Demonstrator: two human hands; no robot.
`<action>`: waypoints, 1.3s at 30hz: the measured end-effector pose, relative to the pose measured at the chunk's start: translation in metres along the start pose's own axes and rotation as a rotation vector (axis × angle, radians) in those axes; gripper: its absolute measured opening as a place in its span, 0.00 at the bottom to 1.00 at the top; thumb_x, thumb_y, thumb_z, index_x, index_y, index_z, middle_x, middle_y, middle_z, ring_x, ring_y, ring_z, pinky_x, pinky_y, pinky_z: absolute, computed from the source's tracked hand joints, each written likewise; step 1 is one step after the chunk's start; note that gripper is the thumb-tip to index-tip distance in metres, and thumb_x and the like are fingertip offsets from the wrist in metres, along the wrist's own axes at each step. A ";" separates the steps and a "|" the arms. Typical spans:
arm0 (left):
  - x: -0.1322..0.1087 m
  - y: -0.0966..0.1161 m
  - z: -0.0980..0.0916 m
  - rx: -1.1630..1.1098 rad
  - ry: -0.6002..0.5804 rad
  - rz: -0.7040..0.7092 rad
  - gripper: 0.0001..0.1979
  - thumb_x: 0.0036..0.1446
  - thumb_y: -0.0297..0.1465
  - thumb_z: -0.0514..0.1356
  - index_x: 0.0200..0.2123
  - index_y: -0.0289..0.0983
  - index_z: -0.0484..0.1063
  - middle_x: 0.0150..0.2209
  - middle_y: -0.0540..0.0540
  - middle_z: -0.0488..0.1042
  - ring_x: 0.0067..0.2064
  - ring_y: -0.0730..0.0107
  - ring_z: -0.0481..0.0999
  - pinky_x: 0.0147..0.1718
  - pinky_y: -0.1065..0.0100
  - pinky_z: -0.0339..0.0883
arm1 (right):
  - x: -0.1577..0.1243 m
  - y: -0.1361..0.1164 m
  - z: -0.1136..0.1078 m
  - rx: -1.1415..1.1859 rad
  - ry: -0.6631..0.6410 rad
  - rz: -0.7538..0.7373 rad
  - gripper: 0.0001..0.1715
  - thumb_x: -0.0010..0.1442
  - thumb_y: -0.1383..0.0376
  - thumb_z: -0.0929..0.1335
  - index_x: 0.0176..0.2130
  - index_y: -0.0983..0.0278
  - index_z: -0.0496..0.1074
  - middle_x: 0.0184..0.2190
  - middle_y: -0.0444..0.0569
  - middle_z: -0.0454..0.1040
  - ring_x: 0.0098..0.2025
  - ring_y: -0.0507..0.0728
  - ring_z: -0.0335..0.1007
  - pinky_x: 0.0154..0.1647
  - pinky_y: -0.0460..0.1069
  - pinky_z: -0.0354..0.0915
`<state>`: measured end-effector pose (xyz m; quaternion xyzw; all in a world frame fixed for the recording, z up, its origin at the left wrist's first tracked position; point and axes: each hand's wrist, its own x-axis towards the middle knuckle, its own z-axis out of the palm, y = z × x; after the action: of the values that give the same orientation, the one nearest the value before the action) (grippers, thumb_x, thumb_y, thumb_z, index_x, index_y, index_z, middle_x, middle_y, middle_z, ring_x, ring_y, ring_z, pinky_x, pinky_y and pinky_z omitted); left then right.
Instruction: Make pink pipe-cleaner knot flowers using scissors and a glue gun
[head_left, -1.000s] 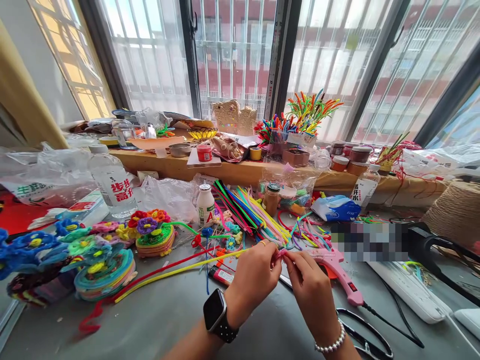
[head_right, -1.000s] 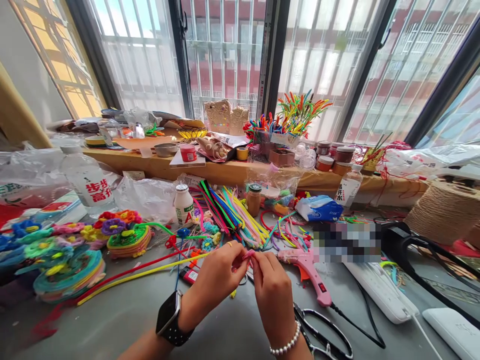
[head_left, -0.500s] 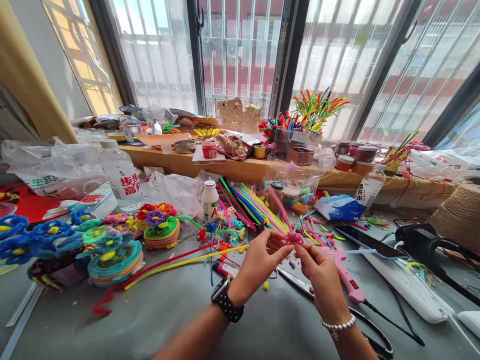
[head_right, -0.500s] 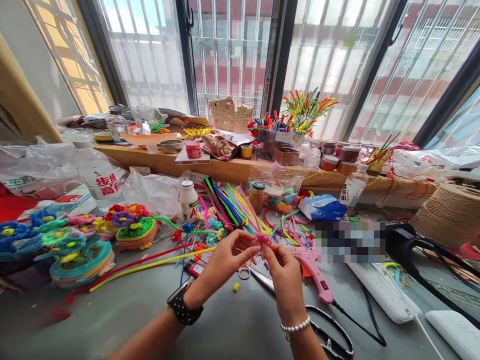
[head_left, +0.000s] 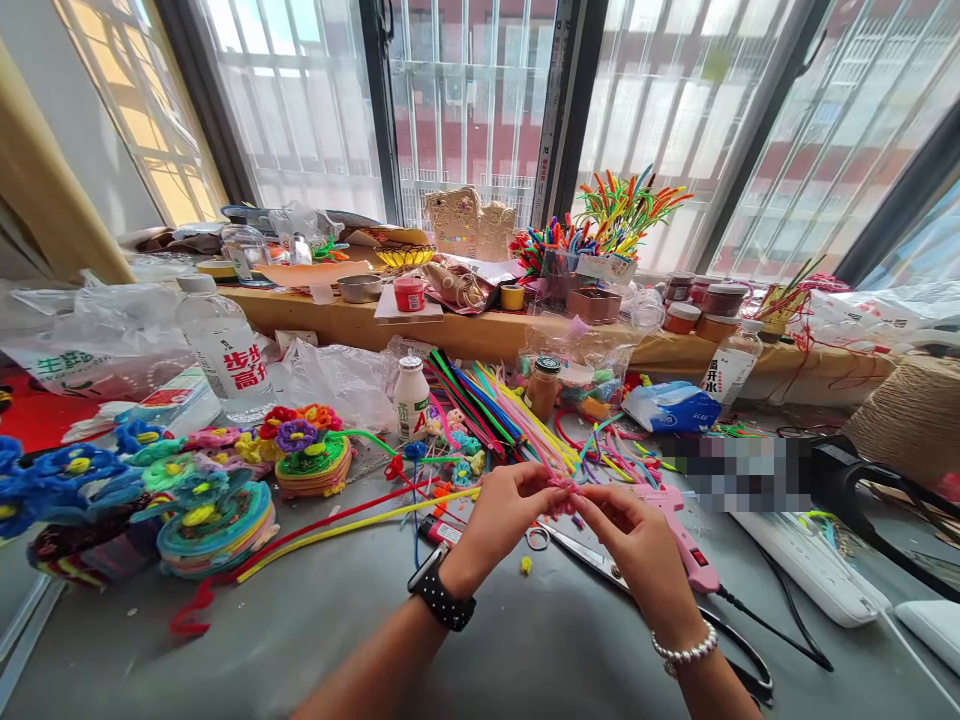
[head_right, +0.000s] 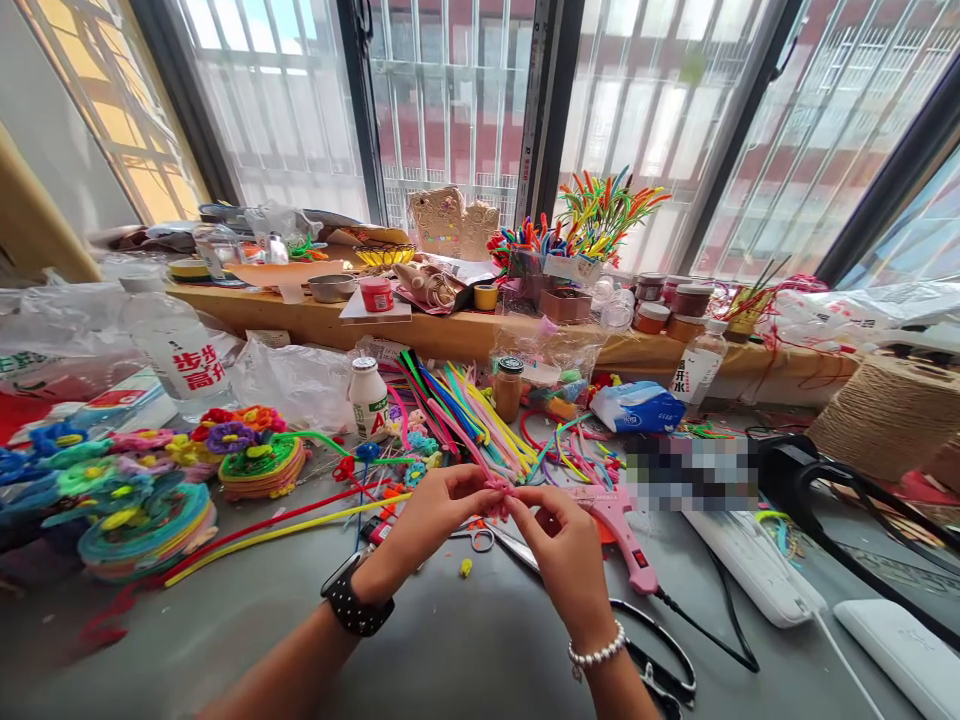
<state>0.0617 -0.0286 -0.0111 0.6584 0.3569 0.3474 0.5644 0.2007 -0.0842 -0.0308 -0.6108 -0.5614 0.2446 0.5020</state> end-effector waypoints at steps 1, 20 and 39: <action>0.000 -0.002 0.000 -0.016 -0.017 0.004 0.11 0.44 0.35 0.58 0.27 0.32 0.70 0.25 0.46 0.73 0.30 0.69 0.71 0.30 0.71 0.64 | 0.000 0.000 0.000 -0.028 0.008 -0.021 0.16 0.49 0.55 0.64 0.31 0.65 0.72 0.26 0.49 0.73 0.23 0.52 0.64 0.22 0.46 0.60; -0.002 -0.007 0.002 0.099 0.038 0.078 0.09 0.44 0.28 0.57 0.32 0.35 0.64 0.25 0.48 0.72 0.28 0.70 0.73 0.27 0.71 0.65 | -0.003 -0.003 0.008 -0.262 0.084 -0.253 0.13 0.54 0.61 0.61 0.34 0.65 0.70 0.28 0.49 0.71 0.25 0.52 0.66 0.24 0.46 0.63; -0.001 -0.009 0.006 -0.111 -0.019 -0.149 0.09 0.41 0.33 0.59 0.24 0.31 0.70 0.22 0.46 0.72 0.27 0.68 0.73 0.27 0.70 0.66 | -0.001 0.000 0.001 -0.288 0.076 -0.365 0.07 0.53 0.67 0.64 0.31 0.65 0.72 0.26 0.47 0.70 0.25 0.51 0.64 0.24 0.46 0.62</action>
<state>0.0654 -0.0311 -0.0203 0.6008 0.3796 0.3177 0.6276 0.1992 -0.0844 -0.0315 -0.5733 -0.6723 0.0438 0.4663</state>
